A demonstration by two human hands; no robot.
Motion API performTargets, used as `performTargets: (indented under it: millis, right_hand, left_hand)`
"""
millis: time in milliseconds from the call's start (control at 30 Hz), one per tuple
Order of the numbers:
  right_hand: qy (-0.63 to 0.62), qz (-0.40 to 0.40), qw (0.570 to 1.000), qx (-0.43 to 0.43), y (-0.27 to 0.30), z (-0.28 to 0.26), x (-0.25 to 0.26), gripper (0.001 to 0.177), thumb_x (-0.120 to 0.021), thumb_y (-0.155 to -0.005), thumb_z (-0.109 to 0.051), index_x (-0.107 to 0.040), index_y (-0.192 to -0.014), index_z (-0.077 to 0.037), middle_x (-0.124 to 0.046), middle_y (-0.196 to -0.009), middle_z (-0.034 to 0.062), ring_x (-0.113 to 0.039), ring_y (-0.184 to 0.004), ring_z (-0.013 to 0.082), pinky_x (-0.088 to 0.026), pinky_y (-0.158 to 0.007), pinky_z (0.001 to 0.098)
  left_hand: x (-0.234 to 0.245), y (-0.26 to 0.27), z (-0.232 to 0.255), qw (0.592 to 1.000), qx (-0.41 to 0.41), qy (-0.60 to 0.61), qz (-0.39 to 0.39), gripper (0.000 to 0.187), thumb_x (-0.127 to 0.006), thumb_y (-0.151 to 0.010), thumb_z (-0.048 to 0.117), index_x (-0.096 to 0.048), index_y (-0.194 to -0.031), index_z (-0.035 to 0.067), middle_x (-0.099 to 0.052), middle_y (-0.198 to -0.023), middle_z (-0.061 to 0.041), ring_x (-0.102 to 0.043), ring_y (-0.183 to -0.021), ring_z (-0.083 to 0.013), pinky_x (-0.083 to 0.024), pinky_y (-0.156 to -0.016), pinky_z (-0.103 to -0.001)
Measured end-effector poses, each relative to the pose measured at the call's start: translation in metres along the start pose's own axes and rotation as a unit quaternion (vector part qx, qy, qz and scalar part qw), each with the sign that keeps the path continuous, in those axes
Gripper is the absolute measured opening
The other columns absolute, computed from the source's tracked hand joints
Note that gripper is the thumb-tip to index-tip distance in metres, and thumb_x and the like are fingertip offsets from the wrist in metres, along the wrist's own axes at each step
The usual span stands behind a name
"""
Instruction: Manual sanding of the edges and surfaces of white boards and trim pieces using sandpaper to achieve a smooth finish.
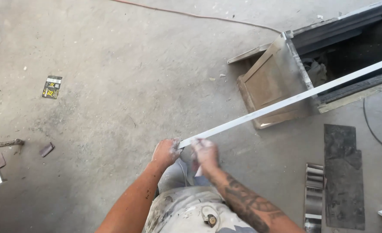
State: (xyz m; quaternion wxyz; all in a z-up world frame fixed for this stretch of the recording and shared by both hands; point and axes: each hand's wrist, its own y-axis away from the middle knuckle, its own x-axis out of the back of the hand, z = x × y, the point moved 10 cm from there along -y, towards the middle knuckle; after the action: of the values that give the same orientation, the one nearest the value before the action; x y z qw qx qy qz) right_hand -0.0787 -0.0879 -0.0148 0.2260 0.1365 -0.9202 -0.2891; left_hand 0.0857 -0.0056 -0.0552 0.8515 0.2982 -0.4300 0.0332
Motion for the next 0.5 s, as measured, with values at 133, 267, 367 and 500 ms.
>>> performTargets:
  millis: [133,267,367,500]
  right_hand:
    - [0.143,-0.045,0.987,-0.053,0.009,-0.049,0.030,0.047,-0.076,-0.087,-0.038,-0.073,-0.116,-0.001,-0.073,-0.116,0.0184,-0.069,-0.111,0.0336,-0.051,-0.097,0.0462]
    - [-0.201,0.159,0.965,-0.053,-0.143,0.051,0.122,0.024,-0.079,-0.091,-0.028,-0.065,-0.082,-0.011,-0.065,-0.057,0.0062,-0.064,-0.043,0.0187,-0.052,-0.038,0.0391]
    - [-0.013,0.132,0.989,-0.066,-0.089,0.081,0.058,0.037,-0.079,-0.089,-0.035,-0.071,-0.109,-0.006,-0.074,-0.095,0.0187,-0.074,-0.091,0.0370,-0.054,-0.064,0.0467]
    - [-0.107,-0.024,0.990,-0.085,-0.004,0.031,-0.030,0.025,-0.077,-0.093,-0.025,-0.070,-0.079,-0.006,-0.068,-0.058,0.0099,-0.065,-0.046,0.0214,-0.048,-0.036,0.0311]
  left_hand:
    - [0.010,0.001,0.005,0.998,0.044,0.031,-0.016,0.021,-0.067,-0.087,0.020,-0.078,-0.102,0.010,-0.079,-0.093,-0.014,-0.075,-0.095,-0.0397,-0.058,-0.084,-0.053]
    - [0.005,-0.002,0.004,0.998,0.027,0.043,-0.029,0.013,-0.069,-0.086,0.018,-0.076,-0.091,0.008,-0.077,-0.081,-0.014,-0.076,-0.084,-0.0387,-0.056,-0.076,-0.050]
    - [-0.007,0.001,-0.001,0.997,0.033,0.056,-0.033,0.012,-0.069,-0.088,0.018,-0.075,-0.092,0.009,-0.075,-0.080,-0.011,-0.074,-0.078,-0.0276,-0.056,-0.072,-0.037]
    - [-0.016,-0.011,-0.006,0.998,0.003,0.055,-0.027,0.017,-0.068,-0.087,0.024,-0.074,-0.086,0.008,-0.075,-0.079,-0.013,-0.074,-0.078,-0.0373,-0.051,-0.069,-0.053]
